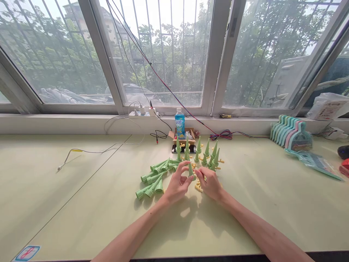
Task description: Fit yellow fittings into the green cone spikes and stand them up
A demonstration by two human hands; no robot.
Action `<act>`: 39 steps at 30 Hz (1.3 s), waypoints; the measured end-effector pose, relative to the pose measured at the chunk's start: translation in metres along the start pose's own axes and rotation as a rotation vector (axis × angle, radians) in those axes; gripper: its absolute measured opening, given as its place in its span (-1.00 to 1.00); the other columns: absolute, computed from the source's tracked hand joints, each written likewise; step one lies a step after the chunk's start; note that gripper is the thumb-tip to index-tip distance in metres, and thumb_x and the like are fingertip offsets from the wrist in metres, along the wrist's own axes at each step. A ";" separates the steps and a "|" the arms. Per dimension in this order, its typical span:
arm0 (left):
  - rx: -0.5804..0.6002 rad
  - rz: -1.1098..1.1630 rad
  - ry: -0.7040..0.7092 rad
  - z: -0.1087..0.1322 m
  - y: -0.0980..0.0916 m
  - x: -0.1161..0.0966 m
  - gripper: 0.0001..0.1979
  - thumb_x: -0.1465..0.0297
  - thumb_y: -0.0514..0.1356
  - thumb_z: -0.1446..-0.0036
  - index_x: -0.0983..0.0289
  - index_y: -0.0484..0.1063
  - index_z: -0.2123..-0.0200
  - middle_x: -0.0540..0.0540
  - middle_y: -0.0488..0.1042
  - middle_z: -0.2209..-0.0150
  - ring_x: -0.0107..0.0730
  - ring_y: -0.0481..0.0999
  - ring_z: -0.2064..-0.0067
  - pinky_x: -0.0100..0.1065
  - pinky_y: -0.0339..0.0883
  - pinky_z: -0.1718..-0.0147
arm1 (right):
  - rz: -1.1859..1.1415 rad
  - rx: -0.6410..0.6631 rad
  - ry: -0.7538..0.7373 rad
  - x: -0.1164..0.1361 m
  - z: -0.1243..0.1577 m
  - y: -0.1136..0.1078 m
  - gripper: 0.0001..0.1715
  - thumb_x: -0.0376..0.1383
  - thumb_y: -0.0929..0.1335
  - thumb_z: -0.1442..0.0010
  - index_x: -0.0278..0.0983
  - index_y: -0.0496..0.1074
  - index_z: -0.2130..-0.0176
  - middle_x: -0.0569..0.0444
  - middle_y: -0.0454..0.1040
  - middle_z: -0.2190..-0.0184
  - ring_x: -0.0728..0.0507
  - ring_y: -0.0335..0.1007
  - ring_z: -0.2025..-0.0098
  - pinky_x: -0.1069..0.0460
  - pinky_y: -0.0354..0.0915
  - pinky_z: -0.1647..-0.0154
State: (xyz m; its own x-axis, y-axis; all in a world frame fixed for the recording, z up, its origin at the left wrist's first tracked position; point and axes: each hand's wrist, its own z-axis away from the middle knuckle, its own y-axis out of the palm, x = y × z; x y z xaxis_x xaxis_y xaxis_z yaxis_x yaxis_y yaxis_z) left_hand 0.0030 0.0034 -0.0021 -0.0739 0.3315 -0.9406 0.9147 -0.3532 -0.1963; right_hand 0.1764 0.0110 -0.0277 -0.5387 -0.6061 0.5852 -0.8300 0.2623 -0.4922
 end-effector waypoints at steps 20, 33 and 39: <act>-0.213 0.051 -0.125 -0.008 0.000 0.002 -0.61 0.04 0.00 -0.27 0.26 0.31 0.25 -0.06 0.35 0.52 -0.64 0.16 0.71 -0.53 0.02 0.72 | 0.017 -0.065 -0.041 0.007 -0.002 -0.002 -0.67 -0.22 0.19 -0.42 -0.25 0.37 0.35 0.10 0.37 0.47 -0.04 0.24 0.45 0.07 0.21 0.39; -0.098 0.162 -0.215 -0.008 -0.002 0.000 -0.59 0.02 0.12 -0.21 0.25 0.31 0.12 -0.03 0.40 0.47 -0.62 0.25 0.72 -0.54 0.05 0.77 | -0.022 -0.028 -0.037 0.004 -0.002 -0.001 -0.70 -0.19 0.20 -0.41 -0.24 0.42 0.24 0.05 0.48 0.38 -0.08 0.38 0.39 0.05 0.29 0.35; -0.122 0.110 -0.217 -0.006 -0.003 -0.007 -0.57 0.03 0.16 -0.17 0.25 0.33 0.08 -0.03 0.38 0.44 -0.59 0.29 0.68 -0.53 0.12 0.76 | -0.001 -0.001 0.002 0.002 -0.001 -0.001 -0.66 -0.17 0.20 -0.41 -0.26 0.40 0.30 0.07 0.47 0.42 -0.05 0.36 0.42 0.07 0.27 0.38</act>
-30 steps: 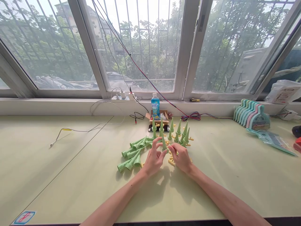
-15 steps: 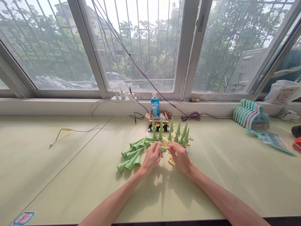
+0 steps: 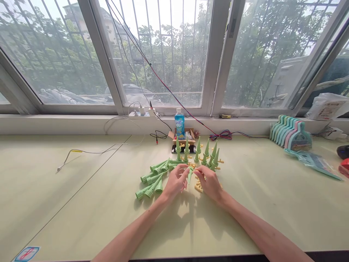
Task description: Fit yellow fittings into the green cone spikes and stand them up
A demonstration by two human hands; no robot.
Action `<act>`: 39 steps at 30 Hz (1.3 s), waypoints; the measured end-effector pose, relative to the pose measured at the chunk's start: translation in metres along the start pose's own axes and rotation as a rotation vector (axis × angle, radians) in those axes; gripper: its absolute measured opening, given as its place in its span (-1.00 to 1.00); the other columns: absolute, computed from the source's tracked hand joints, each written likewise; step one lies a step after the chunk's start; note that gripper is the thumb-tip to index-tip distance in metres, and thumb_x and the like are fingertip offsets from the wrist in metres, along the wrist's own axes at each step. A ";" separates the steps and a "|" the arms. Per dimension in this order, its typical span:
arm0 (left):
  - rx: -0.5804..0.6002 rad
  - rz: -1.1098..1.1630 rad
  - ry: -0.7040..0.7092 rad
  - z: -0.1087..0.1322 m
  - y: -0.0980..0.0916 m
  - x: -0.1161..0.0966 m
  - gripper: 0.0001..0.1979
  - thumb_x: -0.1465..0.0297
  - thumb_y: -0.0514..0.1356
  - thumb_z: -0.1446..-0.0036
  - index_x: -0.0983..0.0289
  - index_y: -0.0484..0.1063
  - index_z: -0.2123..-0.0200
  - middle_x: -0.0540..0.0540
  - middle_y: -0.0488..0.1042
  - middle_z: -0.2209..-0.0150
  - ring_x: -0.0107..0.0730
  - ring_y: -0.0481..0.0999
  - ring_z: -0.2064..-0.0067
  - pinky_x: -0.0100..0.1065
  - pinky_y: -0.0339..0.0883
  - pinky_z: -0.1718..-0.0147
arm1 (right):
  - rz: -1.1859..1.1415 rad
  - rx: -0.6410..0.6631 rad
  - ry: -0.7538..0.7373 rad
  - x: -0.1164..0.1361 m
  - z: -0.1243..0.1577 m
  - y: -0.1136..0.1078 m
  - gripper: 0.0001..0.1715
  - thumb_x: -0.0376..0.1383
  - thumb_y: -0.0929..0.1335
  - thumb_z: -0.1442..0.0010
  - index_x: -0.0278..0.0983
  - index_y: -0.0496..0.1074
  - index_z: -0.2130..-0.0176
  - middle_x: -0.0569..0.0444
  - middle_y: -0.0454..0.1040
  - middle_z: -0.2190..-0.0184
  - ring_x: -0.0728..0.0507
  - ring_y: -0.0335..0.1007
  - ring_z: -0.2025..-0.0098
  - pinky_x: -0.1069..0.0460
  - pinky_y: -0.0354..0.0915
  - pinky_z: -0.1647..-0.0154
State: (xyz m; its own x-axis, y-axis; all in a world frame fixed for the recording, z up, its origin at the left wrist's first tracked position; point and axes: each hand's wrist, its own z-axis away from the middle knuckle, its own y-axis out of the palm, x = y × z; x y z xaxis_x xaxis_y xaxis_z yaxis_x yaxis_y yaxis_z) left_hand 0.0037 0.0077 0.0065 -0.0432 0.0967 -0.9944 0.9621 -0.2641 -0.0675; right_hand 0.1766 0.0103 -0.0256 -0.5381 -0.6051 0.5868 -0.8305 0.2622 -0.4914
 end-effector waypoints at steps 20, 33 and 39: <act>-0.052 -0.133 0.186 0.002 0.003 0.006 -0.62 0.13 0.15 -0.21 0.17 0.24 -0.02 0.08 0.31 0.12 -0.63 0.37 0.56 -0.50 0.27 0.64 | 0.007 -0.029 0.014 0.001 0.000 0.002 -0.59 -0.14 0.18 -0.41 -0.26 0.35 0.40 0.13 0.34 0.54 -0.02 0.17 0.52 0.08 0.15 0.47; 0.039 0.128 -0.037 -0.003 0.000 0.001 -0.52 -0.07 0.03 -0.20 0.25 0.31 0.18 -0.04 0.38 0.56 -0.58 0.21 0.70 -0.52 0.02 0.72 | -0.027 0.006 -0.061 0.008 -0.001 -0.001 -0.68 -0.19 0.18 -0.42 -0.24 0.44 0.24 0.02 0.46 0.35 -0.08 0.36 0.38 0.04 0.29 0.34; 0.071 0.133 -0.068 0.000 0.001 -0.004 -0.55 -0.04 0.09 -0.18 0.23 0.30 0.16 -0.04 0.42 0.54 -0.59 0.22 0.71 -0.52 0.05 0.71 | -0.038 0.009 -0.047 0.003 0.000 0.000 -0.68 -0.17 0.18 -0.42 -0.24 0.43 0.22 0.03 0.47 0.35 -0.09 0.39 0.37 0.04 0.31 0.34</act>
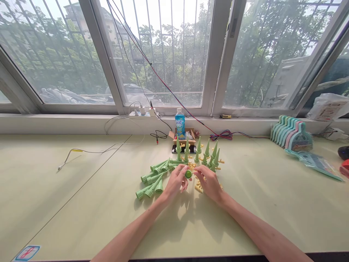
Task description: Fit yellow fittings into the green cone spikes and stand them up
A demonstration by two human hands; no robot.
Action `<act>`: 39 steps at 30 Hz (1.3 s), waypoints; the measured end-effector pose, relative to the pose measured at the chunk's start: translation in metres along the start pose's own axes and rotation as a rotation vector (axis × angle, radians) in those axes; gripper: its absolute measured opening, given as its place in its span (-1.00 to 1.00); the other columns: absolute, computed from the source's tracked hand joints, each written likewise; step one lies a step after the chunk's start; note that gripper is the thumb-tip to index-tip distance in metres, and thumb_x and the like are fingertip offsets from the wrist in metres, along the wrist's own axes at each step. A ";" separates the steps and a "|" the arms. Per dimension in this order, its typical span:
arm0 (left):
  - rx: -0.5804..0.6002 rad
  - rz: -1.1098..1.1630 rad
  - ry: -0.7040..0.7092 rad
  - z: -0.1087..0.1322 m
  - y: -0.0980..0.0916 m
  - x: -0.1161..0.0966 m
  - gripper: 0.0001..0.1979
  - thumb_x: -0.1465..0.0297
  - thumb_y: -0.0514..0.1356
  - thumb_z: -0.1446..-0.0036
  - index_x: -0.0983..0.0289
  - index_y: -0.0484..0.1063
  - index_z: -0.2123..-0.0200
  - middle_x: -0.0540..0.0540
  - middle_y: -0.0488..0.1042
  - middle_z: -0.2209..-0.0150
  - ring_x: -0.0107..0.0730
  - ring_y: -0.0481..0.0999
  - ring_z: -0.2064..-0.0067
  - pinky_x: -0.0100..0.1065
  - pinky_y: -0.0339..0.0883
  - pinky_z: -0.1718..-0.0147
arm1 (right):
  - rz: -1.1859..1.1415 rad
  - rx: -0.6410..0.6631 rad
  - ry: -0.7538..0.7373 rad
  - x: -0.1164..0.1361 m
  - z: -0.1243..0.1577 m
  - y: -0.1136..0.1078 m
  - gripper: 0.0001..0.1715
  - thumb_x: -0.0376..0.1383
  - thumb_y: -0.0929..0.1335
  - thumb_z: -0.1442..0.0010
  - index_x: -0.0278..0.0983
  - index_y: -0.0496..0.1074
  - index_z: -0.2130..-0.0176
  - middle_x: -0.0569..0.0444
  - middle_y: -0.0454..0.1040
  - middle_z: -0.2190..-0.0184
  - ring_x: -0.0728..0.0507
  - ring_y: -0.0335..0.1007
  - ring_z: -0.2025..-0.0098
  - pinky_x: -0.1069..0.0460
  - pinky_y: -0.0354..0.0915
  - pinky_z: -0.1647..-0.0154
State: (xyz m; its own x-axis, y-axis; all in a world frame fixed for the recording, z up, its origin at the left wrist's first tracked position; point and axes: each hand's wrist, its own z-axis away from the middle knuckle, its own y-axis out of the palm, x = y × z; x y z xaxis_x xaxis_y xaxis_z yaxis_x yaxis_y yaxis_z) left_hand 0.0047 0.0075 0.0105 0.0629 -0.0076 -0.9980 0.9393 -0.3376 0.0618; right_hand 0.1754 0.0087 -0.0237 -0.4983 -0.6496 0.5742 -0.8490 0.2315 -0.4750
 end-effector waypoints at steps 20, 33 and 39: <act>0.005 -0.136 0.246 0.002 0.000 0.011 -0.52 0.20 0.20 -0.18 0.10 0.11 -0.10 0.03 0.37 0.12 -0.65 0.38 0.55 -0.53 0.28 0.64 | 0.057 0.019 0.096 -0.004 -0.001 -0.001 -0.56 -0.15 0.16 -0.42 -0.23 0.19 0.49 0.21 0.18 0.59 0.00 0.05 0.56 0.09 0.08 0.51; -0.214 -0.089 0.199 -0.003 0.002 0.010 -0.62 0.03 0.04 -0.25 0.24 0.30 0.15 0.00 0.38 0.30 -0.68 0.25 0.67 -0.52 0.11 0.74 | 0.031 -0.059 0.057 0.003 -0.001 0.002 -0.64 -0.17 0.17 -0.42 -0.26 0.35 0.35 0.11 0.36 0.47 -0.03 0.21 0.47 0.08 0.19 0.41; -0.174 -0.072 0.105 -0.004 -0.002 0.005 -0.56 -0.02 0.01 -0.24 0.26 0.31 0.25 -0.09 0.33 0.62 -0.62 0.12 0.73 -0.54 0.00 0.75 | 0.022 -0.082 0.016 0.007 -0.003 -0.003 -0.67 -0.22 0.17 -0.42 -0.25 0.36 0.32 0.10 0.33 0.45 -0.04 0.21 0.45 0.07 0.20 0.40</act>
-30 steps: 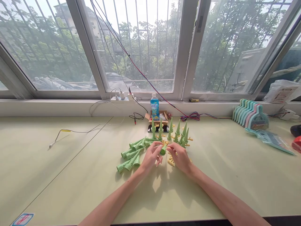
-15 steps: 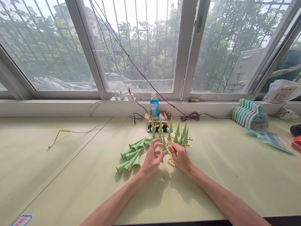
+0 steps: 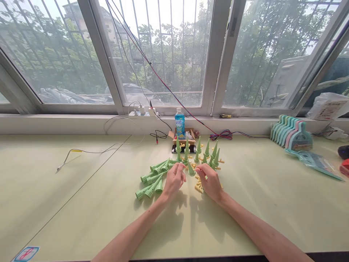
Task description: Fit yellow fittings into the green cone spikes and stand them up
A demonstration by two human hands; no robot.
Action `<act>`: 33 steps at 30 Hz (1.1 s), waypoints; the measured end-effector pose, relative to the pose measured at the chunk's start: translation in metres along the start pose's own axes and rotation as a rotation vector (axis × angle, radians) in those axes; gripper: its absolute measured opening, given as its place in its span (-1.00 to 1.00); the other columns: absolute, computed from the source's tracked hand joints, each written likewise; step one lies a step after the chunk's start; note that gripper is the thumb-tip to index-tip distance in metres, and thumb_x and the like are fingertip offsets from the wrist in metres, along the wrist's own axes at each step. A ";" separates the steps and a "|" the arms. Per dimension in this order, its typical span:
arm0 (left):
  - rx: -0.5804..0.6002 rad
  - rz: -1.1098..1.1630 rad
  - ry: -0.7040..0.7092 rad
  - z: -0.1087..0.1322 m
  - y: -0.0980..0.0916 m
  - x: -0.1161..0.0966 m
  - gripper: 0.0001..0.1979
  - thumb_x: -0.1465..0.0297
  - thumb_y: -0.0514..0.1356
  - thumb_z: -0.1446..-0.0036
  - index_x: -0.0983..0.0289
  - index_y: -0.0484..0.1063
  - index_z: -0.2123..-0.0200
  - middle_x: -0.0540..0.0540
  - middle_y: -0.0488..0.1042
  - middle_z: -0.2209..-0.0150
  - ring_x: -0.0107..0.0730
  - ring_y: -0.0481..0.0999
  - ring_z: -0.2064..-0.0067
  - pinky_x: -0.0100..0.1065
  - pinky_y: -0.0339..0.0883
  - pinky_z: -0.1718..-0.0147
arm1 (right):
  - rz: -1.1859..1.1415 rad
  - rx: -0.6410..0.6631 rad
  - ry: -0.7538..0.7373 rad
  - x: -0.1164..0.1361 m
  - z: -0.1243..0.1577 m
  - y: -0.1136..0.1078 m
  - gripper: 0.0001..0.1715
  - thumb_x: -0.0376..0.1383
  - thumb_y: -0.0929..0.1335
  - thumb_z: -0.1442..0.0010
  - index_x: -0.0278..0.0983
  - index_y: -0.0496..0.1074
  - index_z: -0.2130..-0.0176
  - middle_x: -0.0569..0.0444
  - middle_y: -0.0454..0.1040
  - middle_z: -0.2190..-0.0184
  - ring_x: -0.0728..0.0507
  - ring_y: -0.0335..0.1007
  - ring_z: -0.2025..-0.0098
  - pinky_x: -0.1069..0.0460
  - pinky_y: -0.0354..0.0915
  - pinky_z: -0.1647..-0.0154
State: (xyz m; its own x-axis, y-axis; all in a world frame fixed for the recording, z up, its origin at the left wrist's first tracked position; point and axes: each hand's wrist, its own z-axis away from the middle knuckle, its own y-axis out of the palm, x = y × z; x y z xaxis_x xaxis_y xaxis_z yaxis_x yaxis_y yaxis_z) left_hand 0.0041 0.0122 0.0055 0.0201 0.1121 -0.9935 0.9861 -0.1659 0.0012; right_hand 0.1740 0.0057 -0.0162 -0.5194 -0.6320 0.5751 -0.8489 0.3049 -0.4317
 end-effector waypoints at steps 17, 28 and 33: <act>0.208 0.049 -0.063 0.003 0.001 0.000 -0.58 0.01 0.08 -0.23 0.24 0.22 0.11 0.03 0.49 0.44 -0.51 0.38 0.67 -0.54 0.12 0.78 | -0.057 0.073 0.016 -0.011 0.003 0.003 -0.74 -0.22 0.20 -0.41 -0.25 0.39 0.24 0.08 0.41 0.39 -0.05 0.31 0.40 0.07 0.24 0.36; 0.206 -0.047 0.061 0.006 0.001 0.002 -0.58 0.10 0.18 -0.19 0.15 0.17 -0.01 -0.03 0.32 0.29 -0.57 0.40 0.59 -0.56 0.16 0.76 | 0.004 0.094 0.073 -0.009 0.002 0.000 -0.62 -0.18 0.17 -0.41 -0.24 0.22 0.44 0.19 0.22 0.56 -0.01 0.10 0.53 0.09 0.10 0.47; 0.190 -0.159 0.124 0.008 0.000 0.004 -0.58 0.17 0.20 -0.19 0.11 0.17 -0.05 0.05 0.30 0.12 -0.64 0.42 0.56 -0.54 0.25 0.68 | 0.002 0.100 0.069 -0.010 0.002 0.001 -0.58 -0.18 0.16 -0.41 -0.23 0.15 0.47 0.21 0.15 0.58 0.01 0.02 0.55 0.09 0.06 0.50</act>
State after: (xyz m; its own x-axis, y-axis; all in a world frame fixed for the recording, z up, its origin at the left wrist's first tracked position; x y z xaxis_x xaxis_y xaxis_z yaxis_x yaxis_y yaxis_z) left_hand 0.0031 0.0044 0.0011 -0.1012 0.2682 -0.9580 0.9300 -0.3166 -0.1868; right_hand 0.1790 0.0107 -0.0242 -0.5296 -0.5795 0.6194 -0.8356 0.2310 -0.4983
